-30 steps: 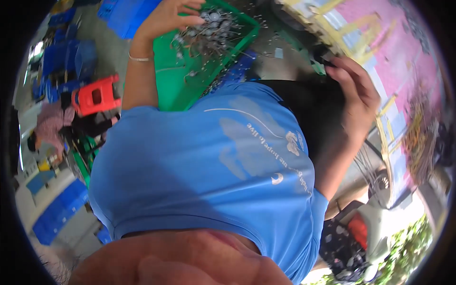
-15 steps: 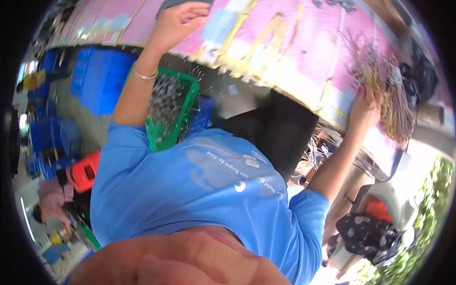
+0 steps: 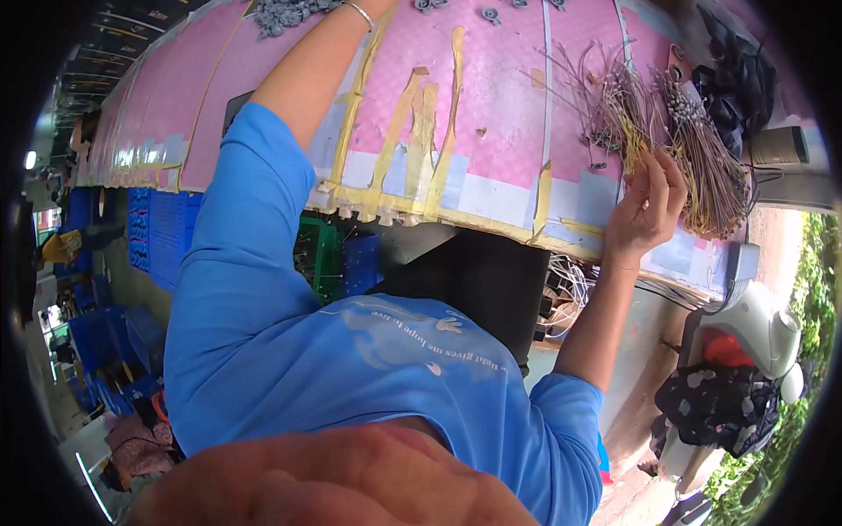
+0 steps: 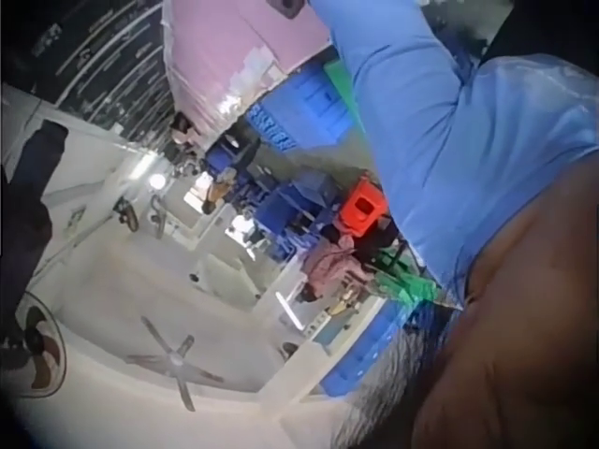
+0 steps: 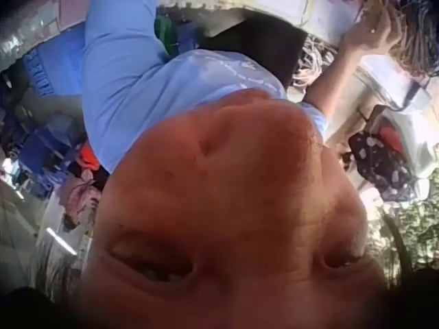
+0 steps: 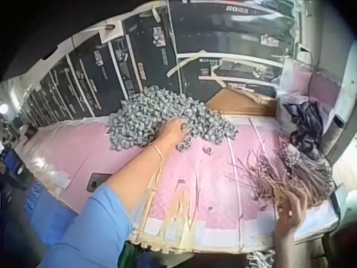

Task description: Assembling small electronic components and wiring at a workshop bench.

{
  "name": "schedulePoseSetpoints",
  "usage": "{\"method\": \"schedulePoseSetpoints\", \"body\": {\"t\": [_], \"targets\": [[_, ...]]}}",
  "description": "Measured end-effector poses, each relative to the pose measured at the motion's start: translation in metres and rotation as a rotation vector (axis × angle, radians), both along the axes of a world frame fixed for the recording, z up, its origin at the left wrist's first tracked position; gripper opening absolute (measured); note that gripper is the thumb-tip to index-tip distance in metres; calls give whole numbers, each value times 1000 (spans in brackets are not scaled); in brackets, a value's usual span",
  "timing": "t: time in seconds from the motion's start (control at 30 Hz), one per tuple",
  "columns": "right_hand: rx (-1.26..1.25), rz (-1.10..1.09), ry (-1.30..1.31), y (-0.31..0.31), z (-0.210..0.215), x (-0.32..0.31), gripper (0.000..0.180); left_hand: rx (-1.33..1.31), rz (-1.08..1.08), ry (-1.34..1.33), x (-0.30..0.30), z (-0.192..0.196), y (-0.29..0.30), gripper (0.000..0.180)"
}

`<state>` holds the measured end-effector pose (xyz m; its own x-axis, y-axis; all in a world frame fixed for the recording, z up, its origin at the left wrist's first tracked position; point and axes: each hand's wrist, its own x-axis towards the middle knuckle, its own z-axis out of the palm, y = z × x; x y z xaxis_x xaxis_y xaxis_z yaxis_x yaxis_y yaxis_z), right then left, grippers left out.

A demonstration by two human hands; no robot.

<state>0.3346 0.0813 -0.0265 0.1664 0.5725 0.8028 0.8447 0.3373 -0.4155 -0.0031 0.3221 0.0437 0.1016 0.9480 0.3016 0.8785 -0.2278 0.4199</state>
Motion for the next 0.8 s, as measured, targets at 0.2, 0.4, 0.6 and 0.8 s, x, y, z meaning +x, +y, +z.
{"method": "schedulePoseSetpoints", "body": {"t": [0.2, 0.4, 0.6, 0.8], "targets": [[73, 167, 21, -15, -4, -10, 18, 73, -93, 162, -3, -33, 19, 18], [-382, 409, 778, -36, 5, -62, 15, 202, -132, -23, -33, -31, -29, 18], [-241, 527, 993, -24, 29, -107, 16, -278, -351, -920, -33, -39, -134, 25], [-323, 616, 736, -13, 34, -163, 17, -688, -427, -1451, -16, -43, -253, 23]]}}
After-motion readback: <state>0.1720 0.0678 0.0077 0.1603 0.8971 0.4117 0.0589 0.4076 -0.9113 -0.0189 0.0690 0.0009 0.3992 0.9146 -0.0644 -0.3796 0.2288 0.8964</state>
